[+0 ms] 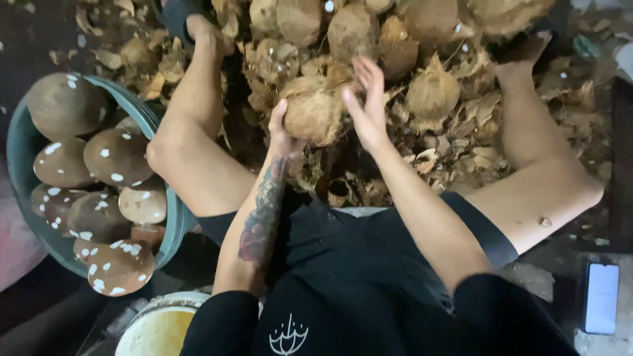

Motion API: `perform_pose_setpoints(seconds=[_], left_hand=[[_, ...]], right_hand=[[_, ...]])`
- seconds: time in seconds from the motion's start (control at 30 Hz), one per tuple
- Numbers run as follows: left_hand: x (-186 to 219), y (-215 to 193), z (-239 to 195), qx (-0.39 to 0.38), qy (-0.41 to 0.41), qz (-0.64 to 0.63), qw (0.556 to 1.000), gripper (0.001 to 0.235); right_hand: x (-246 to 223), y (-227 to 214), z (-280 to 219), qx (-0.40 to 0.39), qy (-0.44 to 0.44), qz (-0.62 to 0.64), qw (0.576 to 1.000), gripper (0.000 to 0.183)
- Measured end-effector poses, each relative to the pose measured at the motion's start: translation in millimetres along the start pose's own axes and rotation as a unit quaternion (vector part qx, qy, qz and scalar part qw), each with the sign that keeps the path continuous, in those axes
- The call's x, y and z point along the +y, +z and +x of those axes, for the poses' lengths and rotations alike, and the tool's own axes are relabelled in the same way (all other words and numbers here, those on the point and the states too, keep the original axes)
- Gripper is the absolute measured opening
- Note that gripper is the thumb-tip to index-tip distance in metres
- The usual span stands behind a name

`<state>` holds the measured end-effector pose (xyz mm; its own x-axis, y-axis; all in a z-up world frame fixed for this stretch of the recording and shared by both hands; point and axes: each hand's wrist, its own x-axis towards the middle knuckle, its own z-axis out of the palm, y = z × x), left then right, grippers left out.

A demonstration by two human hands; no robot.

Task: The person sits on the floor and uses a knife to peel the husk off whole coconuts. They rotate each coconut while striking and scraping away the fibrous outer layer, then place the peeled coconuts into a nearby green basin. The process is repeated for multiple coconuts.

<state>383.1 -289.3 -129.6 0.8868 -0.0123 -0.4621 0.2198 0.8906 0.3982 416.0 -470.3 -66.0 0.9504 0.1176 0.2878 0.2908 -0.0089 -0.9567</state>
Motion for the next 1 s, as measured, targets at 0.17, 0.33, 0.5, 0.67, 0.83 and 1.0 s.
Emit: perform_pose_setpoints(seconds=[0.17, 0.33, 0.5, 0.67, 0.83, 1.0], left_hand=[[9.4, -4.2, 13.7, -0.042, -0.043, 0.211, 0.976, 0.057], [-1.0, -9.7, 23.6, -0.017, -0.076, 0.167, 0.983, 0.056], [-23.7, -47.2, 38.0, -0.004, -0.142, 0.098, 0.985, 0.082], [21.6, 55.2, -22.5, -0.021, -0.179, 0.083, 0.980, 0.073], [65.3, 108.4, -7.2, -0.247, -0.064, 0.422, 0.870, 0.079], [65.0, 116.5, 21.2, -0.471, -0.102, 0.614, 0.625, 0.071]], right_hand=[[-4.0, 16.8, 35.9, -0.041, -0.037, -0.020, 0.998, 0.018], [-16.2, 42.4, 19.3, -0.108, -0.061, -0.082, 0.989, 0.023], [-8.9, 42.3, 23.7, -0.072, -0.032, -0.041, 0.996, 0.048], [-30.5, 21.8, 37.6, -0.016, 0.026, 0.004, 1.000, 0.052], [-85.8, 2.1, 39.1, -0.060, 0.058, 0.057, 0.995, 0.055], [-106.3, -2.6, 57.5, -0.089, -0.062, 0.071, 0.992, 0.055]])
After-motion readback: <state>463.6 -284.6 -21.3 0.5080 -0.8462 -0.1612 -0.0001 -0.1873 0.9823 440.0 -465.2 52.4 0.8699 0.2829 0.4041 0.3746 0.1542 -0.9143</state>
